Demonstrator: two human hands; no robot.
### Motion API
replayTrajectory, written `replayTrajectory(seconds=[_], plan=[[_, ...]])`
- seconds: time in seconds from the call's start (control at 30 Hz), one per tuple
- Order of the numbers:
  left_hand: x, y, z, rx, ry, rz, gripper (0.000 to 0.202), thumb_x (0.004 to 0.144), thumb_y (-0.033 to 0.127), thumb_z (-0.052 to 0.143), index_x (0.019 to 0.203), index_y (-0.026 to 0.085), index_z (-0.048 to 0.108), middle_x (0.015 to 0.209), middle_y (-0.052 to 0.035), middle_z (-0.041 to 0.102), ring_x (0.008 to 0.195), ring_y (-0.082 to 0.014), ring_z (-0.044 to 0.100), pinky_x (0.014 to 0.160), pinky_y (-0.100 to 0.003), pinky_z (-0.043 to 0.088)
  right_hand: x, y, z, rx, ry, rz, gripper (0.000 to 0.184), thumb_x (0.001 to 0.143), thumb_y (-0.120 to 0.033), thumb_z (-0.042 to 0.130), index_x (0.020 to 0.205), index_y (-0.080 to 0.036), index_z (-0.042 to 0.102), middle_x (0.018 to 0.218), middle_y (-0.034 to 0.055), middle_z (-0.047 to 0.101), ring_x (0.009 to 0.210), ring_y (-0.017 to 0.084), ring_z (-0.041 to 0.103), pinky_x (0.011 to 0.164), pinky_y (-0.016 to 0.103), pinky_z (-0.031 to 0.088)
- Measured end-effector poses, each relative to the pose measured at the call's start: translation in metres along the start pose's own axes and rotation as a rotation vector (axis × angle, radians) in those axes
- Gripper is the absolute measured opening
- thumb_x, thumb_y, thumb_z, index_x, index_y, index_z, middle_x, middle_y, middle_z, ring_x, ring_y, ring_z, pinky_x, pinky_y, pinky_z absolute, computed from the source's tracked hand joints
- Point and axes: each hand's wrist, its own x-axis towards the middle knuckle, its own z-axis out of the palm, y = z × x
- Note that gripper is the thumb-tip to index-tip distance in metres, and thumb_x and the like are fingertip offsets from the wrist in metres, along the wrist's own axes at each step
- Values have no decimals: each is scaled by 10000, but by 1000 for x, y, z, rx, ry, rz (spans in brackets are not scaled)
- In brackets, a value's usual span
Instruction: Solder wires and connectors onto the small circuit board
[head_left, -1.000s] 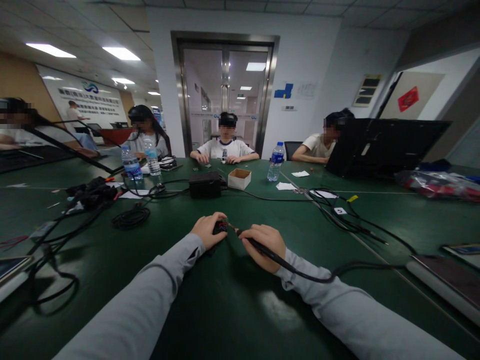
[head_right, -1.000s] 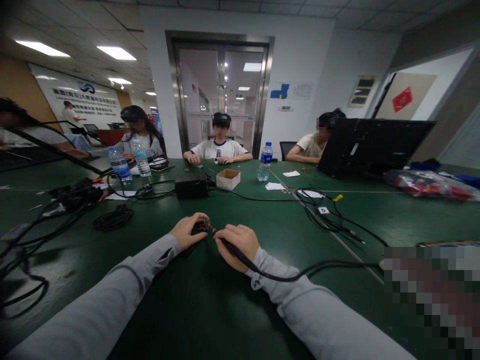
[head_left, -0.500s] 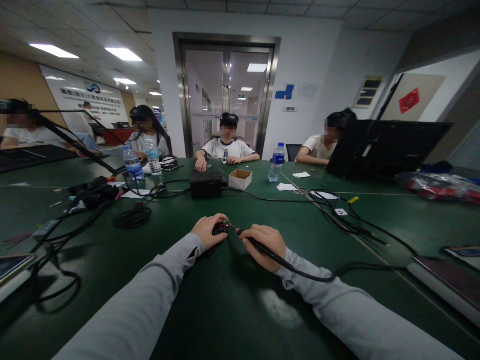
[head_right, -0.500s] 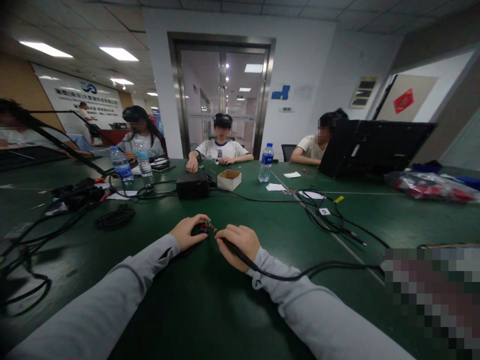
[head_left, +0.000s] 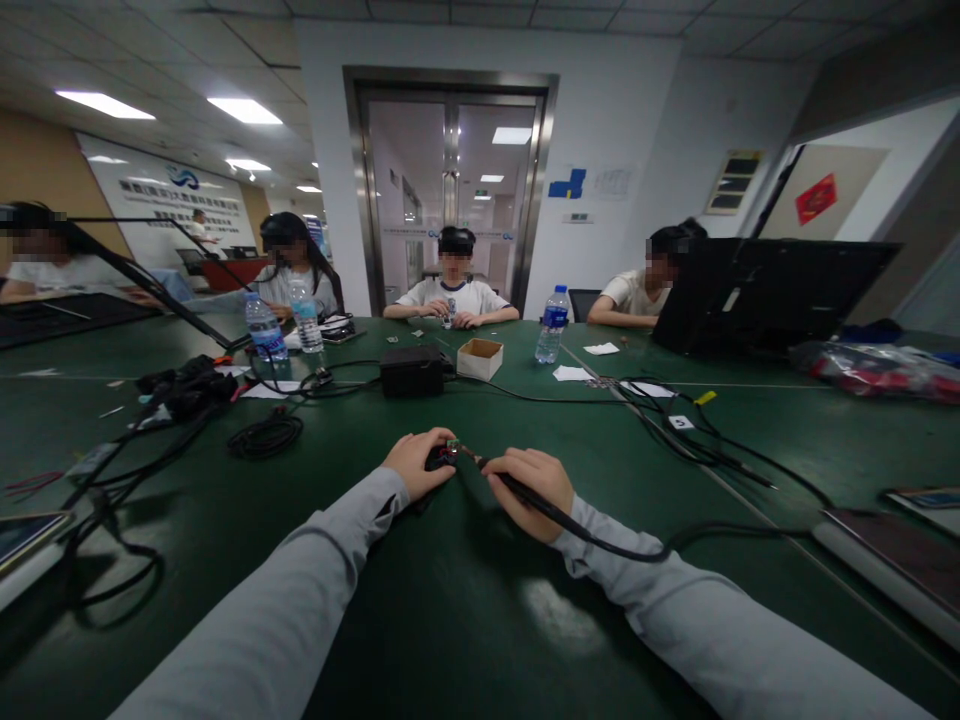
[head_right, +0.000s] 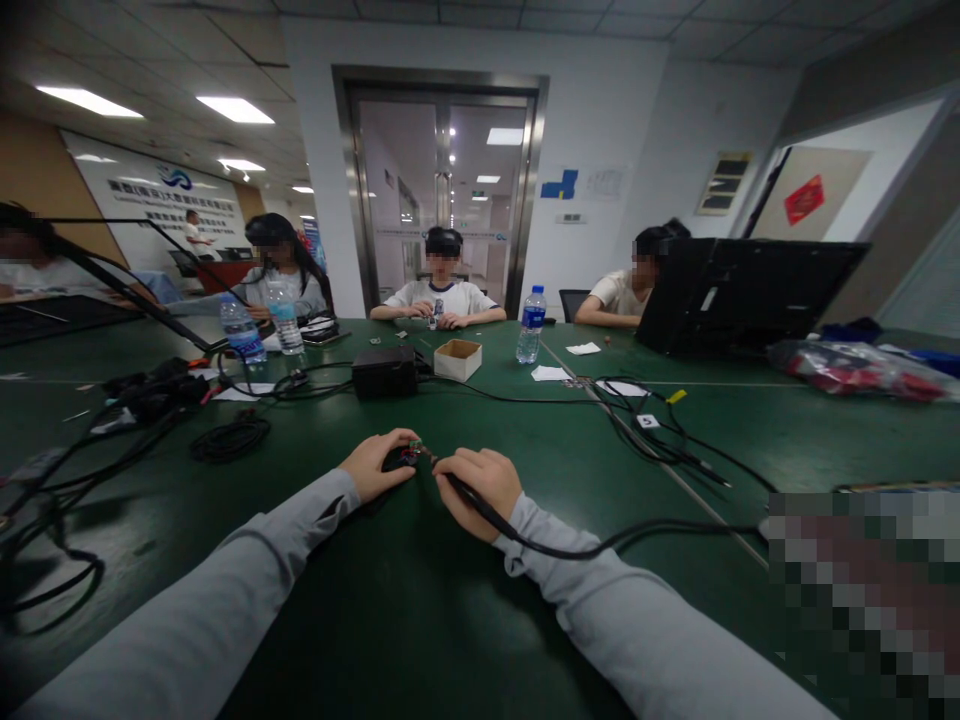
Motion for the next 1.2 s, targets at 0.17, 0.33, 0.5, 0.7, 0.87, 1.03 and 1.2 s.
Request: replayTrajectory(seconds=[0.17,0.33,0.5,0.7,0.87,1.03,1.2], plan=[[2,-6,4,15,25,20,430,768,350,615,1174,269,499,1220,-41,665,1203,-259,568,1092,-479,369,0,-1,0,-10,-21,-7,147,932,-213,477,897,-199,619,771,22,675,602,122,579,605,257,396],[2,-7,5,15,34,24,435,762,340,623,1174,265,504,1220,-33,665,1194,-257,575,1089,-468,375,0,0,2,2,-14,-40,146,928,-214,479,902,-200,622,749,16,671,601,124,570,609,256,394],[1,-3,3,17,16,8,436,765,327,615,1180,254,501,1234,-46,658,1204,-251,567,1092,-466,370,1,-1,2,-4,-48,-51,144,929,-214,478,909,-198,619,767,16,677,605,120,577,611,255,391],[1,-3,2,16,8,8,446,770,341,612,1191,250,495,1243,-55,653,1207,-256,566,1098,-476,360,1,-1,2,0,-61,-43,143,928,-220,471,912,-205,612,770,16,679,609,121,584,619,253,396],[1,-4,3,13,22,6,446,760,339,619,1182,258,501,1229,-49,661,1198,-256,570,1096,-476,362,0,0,2,-3,-52,-44,145,931,-221,473,911,-205,616,760,16,671,606,123,581,616,254,396],[1,-3,2,6,22,6,434,759,338,617,1173,264,505,1222,-44,663,1195,-256,571,1093,-480,364,0,-1,0,-13,-8,-34,150,928,-215,475,890,-202,619,742,18,674,589,124,568,603,260,386],[1,-4,3,3,22,10,434,763,346,616,1173,263,500,1230,-45,659,1197,-260,569,1096,-488,355,1,-2,-1,-11,0,-39,129,918,-202,488,892,-201,614,748,14,680,583,122,570,604,262,386]])
